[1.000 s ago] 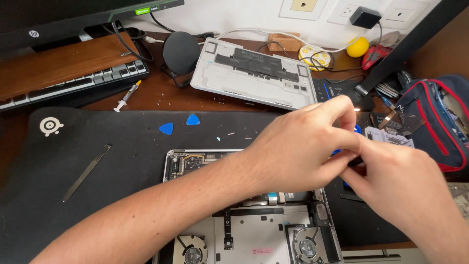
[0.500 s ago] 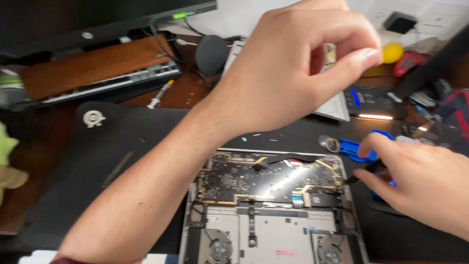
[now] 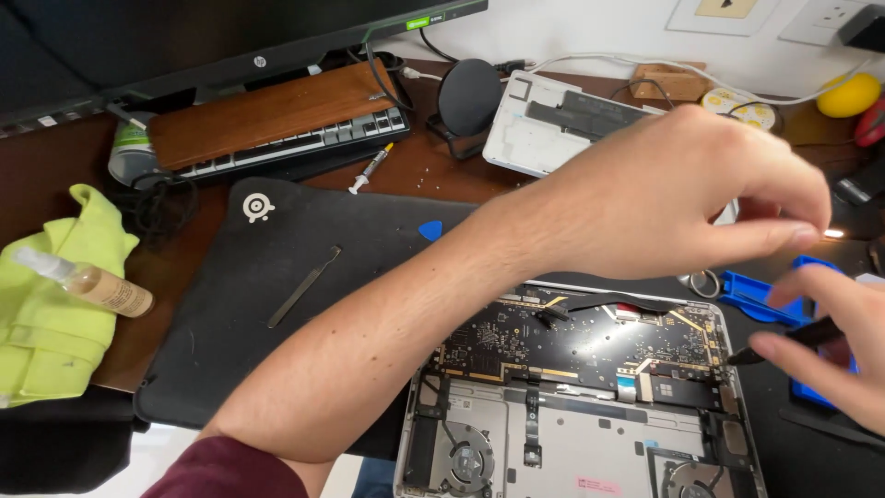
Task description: Disassembling a laptop by removing internal screws and components using a precision screwdriver.
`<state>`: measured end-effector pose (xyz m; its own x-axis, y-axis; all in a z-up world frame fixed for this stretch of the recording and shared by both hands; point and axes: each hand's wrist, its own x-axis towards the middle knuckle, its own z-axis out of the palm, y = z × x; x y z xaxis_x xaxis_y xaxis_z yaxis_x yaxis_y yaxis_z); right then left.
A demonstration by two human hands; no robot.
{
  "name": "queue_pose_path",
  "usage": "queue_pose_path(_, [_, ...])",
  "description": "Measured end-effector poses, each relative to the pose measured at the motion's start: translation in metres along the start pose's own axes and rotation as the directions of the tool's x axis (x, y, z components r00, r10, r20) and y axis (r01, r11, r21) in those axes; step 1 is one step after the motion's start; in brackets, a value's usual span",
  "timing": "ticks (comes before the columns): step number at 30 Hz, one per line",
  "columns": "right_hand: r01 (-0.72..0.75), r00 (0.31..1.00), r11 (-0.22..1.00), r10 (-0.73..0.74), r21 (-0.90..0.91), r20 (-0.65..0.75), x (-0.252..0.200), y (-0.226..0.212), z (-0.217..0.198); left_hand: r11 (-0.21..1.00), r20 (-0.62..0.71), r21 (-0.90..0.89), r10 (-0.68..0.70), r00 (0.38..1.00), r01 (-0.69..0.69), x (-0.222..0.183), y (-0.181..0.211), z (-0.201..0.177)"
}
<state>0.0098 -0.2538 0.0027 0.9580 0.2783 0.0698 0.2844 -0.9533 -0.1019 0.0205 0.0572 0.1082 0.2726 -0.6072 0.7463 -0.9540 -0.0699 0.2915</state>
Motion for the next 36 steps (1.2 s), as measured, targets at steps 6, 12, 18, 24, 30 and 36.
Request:
queue_pose_path(6, [0.048, 0.999, 0.986, -0.043, -0.160, 0.031, 0.007, 0.008, 0.002, 0.999, 0.077, 0.046, -0.029, 0.997, 0.026, -0.004, -0.011, 0.008])
queue_pose_path(12, [0.021, 0.997, 0.973, -0.003, -0.229, 0.078, -0.005, -0.001, -0.013, 0.997, 0.089, 0.066, -0.049, 0.995, 0.043, -0.004, -0.008, 0.004])
queue_pose_path(18, [-0.018, 0.953, 0.842, 0.178, -0.539, 0.245, -0.010, -0.050, -0.059, 0.995, 0.129, 0.085, -0.055, 0.990, 0.044, -0.002, -0.001, 0.000])
queue_pose_path(24, [-0.063, 0.872, 0.821, 0.322, -0.567, 0.369, -0.007, -0.103, -0.097, 0.987, 0.158, 0.113, -0.131, 0.979, 0.113, -0.002, 0.001, 0.000])
queue_pose_path(30, [-0.067, 0.899, 0.778, 0.319, -0.625, 0.301, -0.007, -0.101, -0.093, 0.985, 0.188, 0.116, -0.151, 0.970, 0.131, -0.001, 0.003, 0.001])
queue_pose_path(36, [-0.020, 0.908, 0.770, 0.280, -0.637, 0.311, -0.007, -0.103, -0.095, 0.989, 0.199, 0.110, -0.121, 0.972, 0.100, -0.002, 0.005, 0.005])
